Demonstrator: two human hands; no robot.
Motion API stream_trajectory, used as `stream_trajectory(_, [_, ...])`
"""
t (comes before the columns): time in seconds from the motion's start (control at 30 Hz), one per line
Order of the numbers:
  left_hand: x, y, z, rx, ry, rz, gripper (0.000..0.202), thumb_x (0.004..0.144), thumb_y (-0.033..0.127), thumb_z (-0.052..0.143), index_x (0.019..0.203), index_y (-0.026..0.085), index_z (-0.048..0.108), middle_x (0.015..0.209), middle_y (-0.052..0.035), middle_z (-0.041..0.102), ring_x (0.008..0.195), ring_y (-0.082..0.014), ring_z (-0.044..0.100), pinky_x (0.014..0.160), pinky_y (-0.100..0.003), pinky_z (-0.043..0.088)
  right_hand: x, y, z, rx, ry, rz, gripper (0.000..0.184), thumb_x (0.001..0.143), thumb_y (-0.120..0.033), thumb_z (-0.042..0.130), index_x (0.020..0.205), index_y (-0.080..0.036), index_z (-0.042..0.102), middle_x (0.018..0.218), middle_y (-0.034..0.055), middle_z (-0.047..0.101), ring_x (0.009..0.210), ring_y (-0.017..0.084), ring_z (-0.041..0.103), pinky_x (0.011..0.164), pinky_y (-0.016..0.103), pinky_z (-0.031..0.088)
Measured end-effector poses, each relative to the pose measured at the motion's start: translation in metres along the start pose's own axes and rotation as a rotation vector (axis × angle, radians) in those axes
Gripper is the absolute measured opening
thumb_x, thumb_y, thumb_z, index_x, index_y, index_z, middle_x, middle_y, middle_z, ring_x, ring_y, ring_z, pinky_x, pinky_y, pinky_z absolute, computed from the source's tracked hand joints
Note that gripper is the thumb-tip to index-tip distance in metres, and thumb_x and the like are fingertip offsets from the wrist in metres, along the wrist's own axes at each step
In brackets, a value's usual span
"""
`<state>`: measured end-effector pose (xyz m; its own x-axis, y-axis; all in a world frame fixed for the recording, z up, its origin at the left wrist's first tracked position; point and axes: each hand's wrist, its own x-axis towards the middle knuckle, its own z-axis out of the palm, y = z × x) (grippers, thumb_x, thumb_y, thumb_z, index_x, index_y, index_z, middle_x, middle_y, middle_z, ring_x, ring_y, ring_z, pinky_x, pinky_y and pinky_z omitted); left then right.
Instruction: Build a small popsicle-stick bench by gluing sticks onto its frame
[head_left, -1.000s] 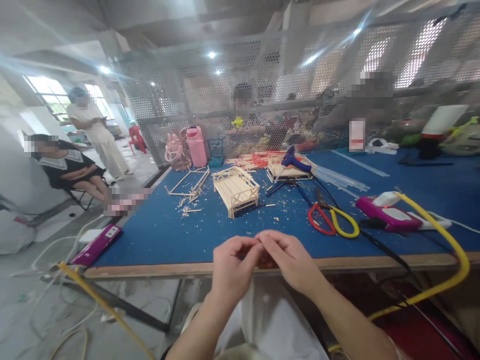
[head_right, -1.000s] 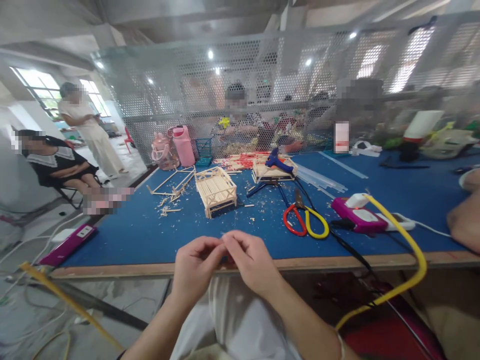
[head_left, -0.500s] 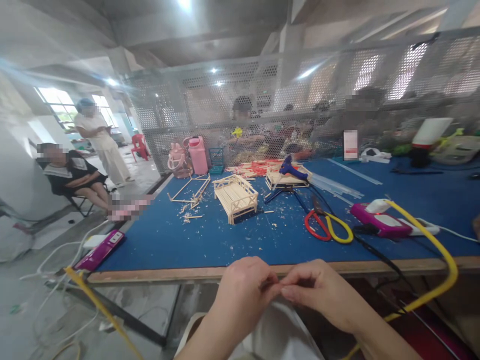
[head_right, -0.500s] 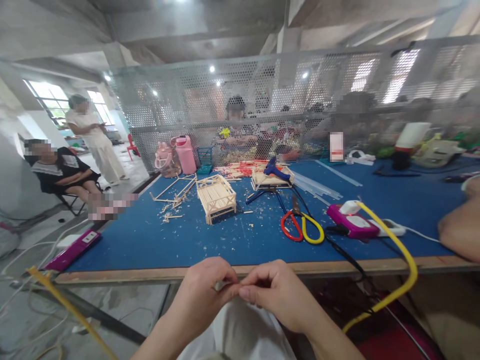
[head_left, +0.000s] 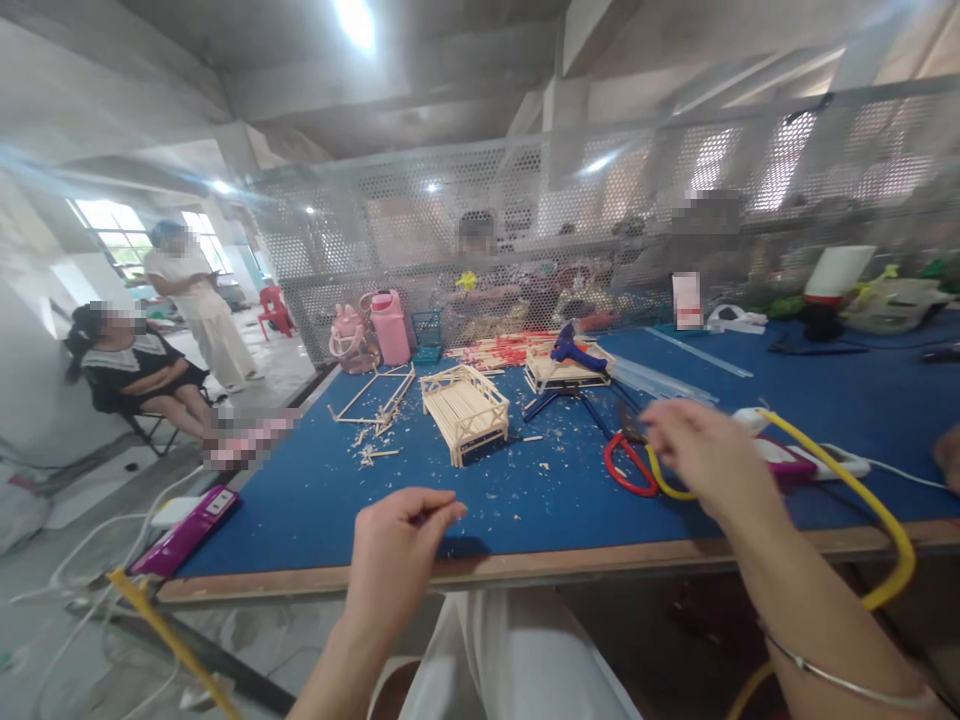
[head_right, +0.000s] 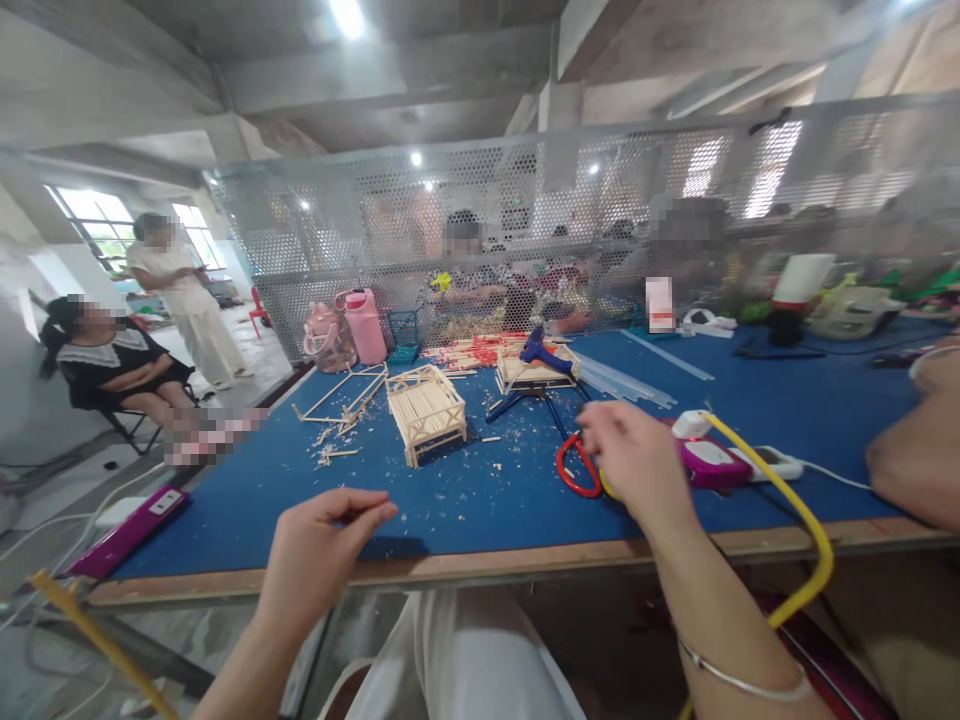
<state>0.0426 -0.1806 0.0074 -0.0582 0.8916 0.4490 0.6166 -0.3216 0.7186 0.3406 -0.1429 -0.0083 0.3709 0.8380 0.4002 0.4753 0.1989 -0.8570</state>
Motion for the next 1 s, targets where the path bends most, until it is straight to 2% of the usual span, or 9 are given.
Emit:
stream_trajectory(0.1, [0.025, -0.006, 0.003, 0.103, 0.076, -0.06, 0.018, 0.062, 0.036, 0.071, 0.069, 0.02, 0.066, 0.077, -0.0033, 0.071, 0.066, -0.0187, 0.061, 0.066, -0.03, 0.047, 0.009, -0.023, 0.032, -0.29, -0.442, -0.081, 0.035, 0.065, -0.032, 0.063, 0.097, -0.02, 0.065, 0.08, 0.0064, 0.068, 0.066, 0.019, 0.06, 0.059, 0.029, 0.043])
stream_trajectory(0.23, [0.06, -0.006, 0.022, 0.211, 0.004, 0.026, 0.051, 0.065, 0.037, 0.069, 0.111, 0.015, 0.059, 0.114, -0.0128, 0.063, 0.1, -0.0259, 0.059, 0.085, -0.037, 0.045, 0.03, -0.05, 0.079, -0.37, -0.534, -0.17, 0.056, 0.07, -0.039, 0.062, 0.121, -0.016, 0.055, 0.108, 0.0138, 0.065, 0.085, 0.024, 0.061, 0.069, 0.032, 0.043])
stream_trajectory(0.37, [0.084, -0.004, 0.042, 0.258, -0.174, 0.022, 0.046, 0.07, 0.03, 0.066, 0.112, 0.013, 0.06, 0.108, -0.0144, 0.066, 0.1, -0.0262, 0.06, 0.085, -0.034, 0.043, 0.056, -0.058, 0.103, -0.293, -0.644, -0.241, 0.013, 0.067, -0.028, 0.066, 0.069, -0.016, 0.068, 0.061, 0.005, 0.064, 0.055, 0.016, 0.053, 0.053, 0.028, 0.036])
stream_trajectory(0.43, [0.091, -0.005, 0.045, 0.243, -0.23, -0.002, 0.039, 0.072, 0.024, 0.063, 0.11, 0.013, 0.061, 0.09, -0.01, 0.07, 0.084, -0.0223, 0.063, 0.076, -0.03, 0.045, 0.062, -0.056, 0.105, -0.266, -0.676, -0.24, 0.021, 0.066, -0.02, 0.064, 0.045, -0.018, 0.059, 0.041, 0.0, 0.051, 0.041, 0.012, 0.045, 0.046, 0.027, 0.031])
stream_trajectory(0.6, [0.1, -0.022, 0.033, 0.108, -0.329, 0.046, 0.017, 0.069, 0.021, 0.063, 0.084, 0.016, 0.068, 0.072, -0.0024, 0.067, 0.068, -0.0167, 0.058, 0.064, -0.026, 0.041, 0.064, -0.044, 0.099, 0.029, -0.716, -0.14, 0.021, 0.069, -0.027, 0.06, 0.05, -0.019, 0.058, 0.046, -0.0002, 0.057, 0.037, 0.009, 0.044, 0.04, 0.024, 0.03])
stream_trajectory(0.7, [0.107, -0.037, 0.019, -0.019, -0.401, 0.045, 0.014, 0.065, 0.025, 0.065, 0.076, 0.016, 0.066, 0.07, -0.0012, 0.065, 0.067, -0.0155, 0.056, 0.063, -0.025, 0.041, 0.071, -0.038, 0.088, 0.539, -0.608, 0.022, 0.021, 0.063, -0.039, 0.068, 0.062, -0.02, 0.058, 0.05, -0.0027, 0.057, 0.037, 0.007, 0.043, 0.036, 0.021, 0.027])
stream_trajectory(0.83, [0.123, -0.052, 0.002, -0.204, -0.608, -0.024, 0.024, 0.059, 0.033, 0.071, 0.074, 0.015, 0.066, 0.069, -0.0029, 0.066, 0.064, -0.0152, 0.058, 0.064, -0.026, 0.044, 0.09, -0.028, 0.066, 1.086, -0.254, 0.007, 0.025, 0.062, -0.041, 0.07, 0.07, -0.023, 0.056, 0.044, -0.0093, 0.045, 0.035, 0.005, 0.036, 0.035, 0.018, 0.027])
stream_trajectory(0.9, [0.132, -0.054, -0.004, -0.199, -0.662, 0.014, 0.028, 0.058, 0.038, 0.071, 0.075, 0.016, 0.067, 0.073, -0.0048, 0.068, 0.068, -0.0164, 0.06, 0.067, -0.027, 0.046, 0.099, -0.021, 0.06, 1.158, -0.169, -0.003, 0.024, 0.064, -0.042, 0.067, 0.07, -0.023, 0.054, 0.043, -0.0095, 0.042, 0.035, 0.006, 0.035, 0.035, 0.018, 0.028])
stream_trajectory(1.0, [0.145, -0.052, -0.009, -0.037, -0.606, 0.162, 0.023, 0.058, 0.036, 0.071, 0.074, 0.02, 0.069, 0.09, -0.0064, 0.069, 0.087, -0.0196, 0.061, 0.082, -0.03, 0.045, 0.101, -0.01, 0.072, 0.941, -0.14, 0.023, 0.022, 0.064, -0.041, 0.062, 0.069, -0.022, 0.053, 0.048, -0.0067, 0.047, 0.038, 0.007, 0.039, 0.036, 0.02, 0.029])
